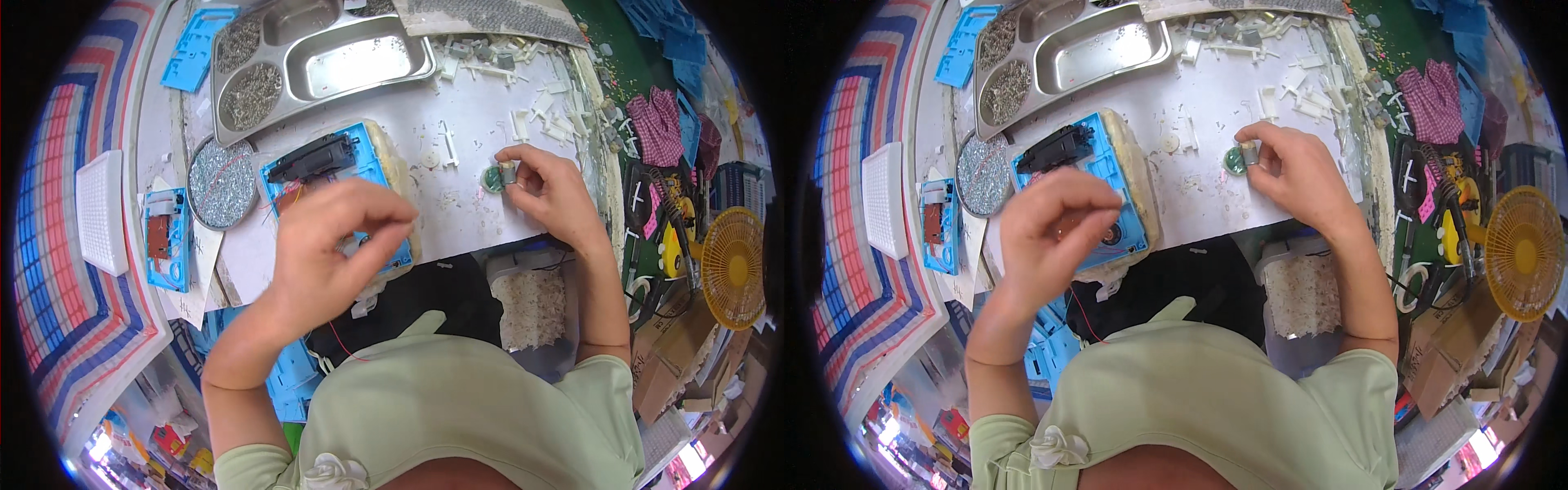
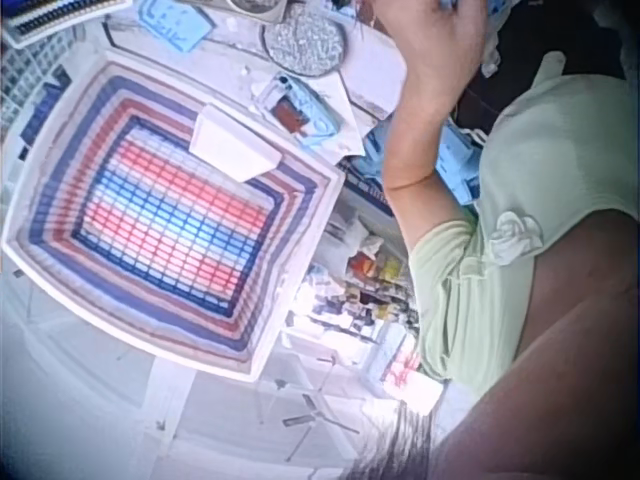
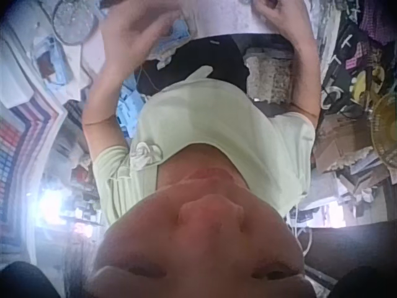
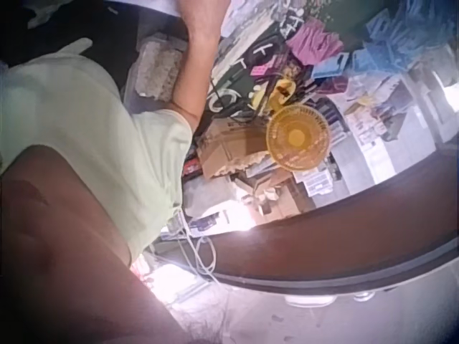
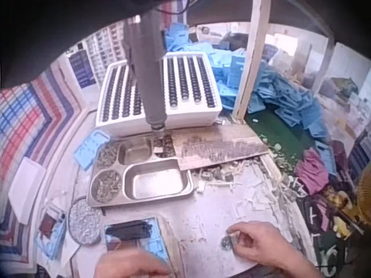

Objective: Assembling a blue plastic electronic device by installing circuit boards and soldering wires.

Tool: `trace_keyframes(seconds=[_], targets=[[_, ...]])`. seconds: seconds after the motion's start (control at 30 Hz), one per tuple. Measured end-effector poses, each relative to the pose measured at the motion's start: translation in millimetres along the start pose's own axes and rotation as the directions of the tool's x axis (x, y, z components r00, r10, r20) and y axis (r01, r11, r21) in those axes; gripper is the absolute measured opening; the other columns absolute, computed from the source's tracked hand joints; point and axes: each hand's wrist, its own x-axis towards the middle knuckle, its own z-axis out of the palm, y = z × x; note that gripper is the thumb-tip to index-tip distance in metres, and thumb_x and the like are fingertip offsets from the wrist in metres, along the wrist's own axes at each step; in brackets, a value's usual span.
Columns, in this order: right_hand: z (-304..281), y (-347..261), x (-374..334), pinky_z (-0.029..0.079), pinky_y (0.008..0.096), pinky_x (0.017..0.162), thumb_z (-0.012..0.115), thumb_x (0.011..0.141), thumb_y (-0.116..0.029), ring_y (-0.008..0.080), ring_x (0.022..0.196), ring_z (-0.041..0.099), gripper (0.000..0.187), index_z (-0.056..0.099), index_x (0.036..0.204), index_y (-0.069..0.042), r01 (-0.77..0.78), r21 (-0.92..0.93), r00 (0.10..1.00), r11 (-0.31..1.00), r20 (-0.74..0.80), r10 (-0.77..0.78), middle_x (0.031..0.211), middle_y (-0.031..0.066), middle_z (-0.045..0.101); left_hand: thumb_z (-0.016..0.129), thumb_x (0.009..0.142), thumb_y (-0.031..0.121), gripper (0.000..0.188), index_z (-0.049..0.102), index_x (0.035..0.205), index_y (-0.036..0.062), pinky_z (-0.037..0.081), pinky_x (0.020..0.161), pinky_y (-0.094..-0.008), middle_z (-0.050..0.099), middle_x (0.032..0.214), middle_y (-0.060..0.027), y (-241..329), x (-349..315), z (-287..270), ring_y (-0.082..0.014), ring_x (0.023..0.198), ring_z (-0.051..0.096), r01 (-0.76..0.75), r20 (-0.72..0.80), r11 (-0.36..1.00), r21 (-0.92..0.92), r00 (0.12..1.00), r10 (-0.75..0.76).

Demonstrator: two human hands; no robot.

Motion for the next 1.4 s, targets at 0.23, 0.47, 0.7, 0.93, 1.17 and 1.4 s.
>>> trace_keyframes(seconds=[0.23, 0.47, 0.7, 0.93, 1.17, 1.4], targets=[[-2.4, -17.7, 3.4, 0.047, 0.0308, 0.063, 0.067, 0.079, -0.007, 0.0172, 0.066, 0.058, 0.034, 0.069, 0.113, -0.009, 0.025, -0.049, 0.999, 0.998, 0.04, -0.023, 0.07, 0.0065, 0.057, 0.072, 0.085, -0.009, 0.012, 0.071, 0.096, -0.0035, 0.057, 0.077, -0.0267, 0.069, 0.1, -0.0111, -14.5, -47.4, 30.4, -0.0158, 0.088, 0.069, 0.109, -0.174, 0.988, -0.109, 0.976, -0.127], [58.6, -72.2, -22.0, 0.044, 0.0186, 0.071, 0.076, 0.084, 0.003, 0.0027, 0.077, 0.054, 0.05, 0.059, 0.131, 0.001, -0.212, 0.829, 0.952, 0.517, 0.296, -0.084, 0.083, -0.0033, 0.058, 0.073, 0.088, -0.006, 0.03, 0.06, 0.115, -0.0007, 0.059, 0.075, -0.028, 0.069, 0.097, -0.0088, -25.0, -58.6, 41.1, -0.0142, 0.084, 0.069, 0.118, -0.233, 0.977, -0.178, 0.96, -0.158], [76.9, -73.7, -13.6, 0.044, 0.0176, 0.07, 0.075, 0.086, 0.004, 0.002, 0.076, 0.053, 0.051, 0.056, 0.133, 0.002, -0.28, 0.843, 0.92, 0.46, 0.372, -0.122, 0.084, -0.0024, 0.057, 0.074, 0.088, -0.005, 0.032, 0.058, 0.115, 0.0015, 0.057, 0.082, -0.0255, 0.065, 0.104, -0.0063, -21.6, -64.7, 35.2, -0.0109, 0.093, 0.067, 0.173, -0.194, 0.961, -0.215, 0.957, -0.215], [77.5, -80.4, -17.1, 0.048, 0.0253, 0.069, 0.08, 0.082, -0.002, 0.0118, 0.077, 0.061, 0.048, 0.061, 0.126, -0.001, 0.249, 0.517, 0.951, 0.819, 0.031, -0.308, 0.093, 0.0037, 0.067, 0.075, 0.086, -0.005, 0.029, 0.06, 0.109, 0.002, 0.057, 0.079, -0.0287, 0.069, 0.101, -0.0094, -29.2, -66.6, 36.5, -0.0167, 0.089, 0.07, 0.033, -0.3, 0.986, -0.165, 0.951, -0.082], [61.2, -91.8, -1.7, 0.053, 0.0342, 0.066, 0.087, 0.067, -0.002, 0.0269, 0.074, 0.064, 0.042, 0.071, 0.106, -0.004, 0.625, 0.184, 0.777, 0.759, -0.045, -0.628, 0.089, 0.0092, 0.07, 0.076, 0.081, -0.006, 0.025, 0.065, 0.101, 0.0038, 0.056, 0.077, -0.0332, 0.072, 0.099, -0.0123, -36.1, -64.7, 29.3, -0.025, 0.086, 0.071, -0.174, -0.344, 0.962, 0.209, 0.908, 0.239], [66.8, -92.9, -4.6, 0.054, 0.0345, 0.063, 0.087, 0.065, 0.0, 0.0275, 0.074, 0.064, 0.041, 0.072, 0.104, -0.003, 0.76, 0.071, 0.648, 0.645, -0.159, -0.745, 0.091, 0.0099, 0.069, 0.076, 0.081, -0.005, 0.024, 0.063, 0.098, 0.0049, 0.055, 0.082, -0.0339, 0.069, 0.107, -0.0149, -35.6, -66.0, 22.7, -0.0261, 0.093, 0.068, -0.132, -0.279, 0.988, 0.077, 0.949, 0.148]])
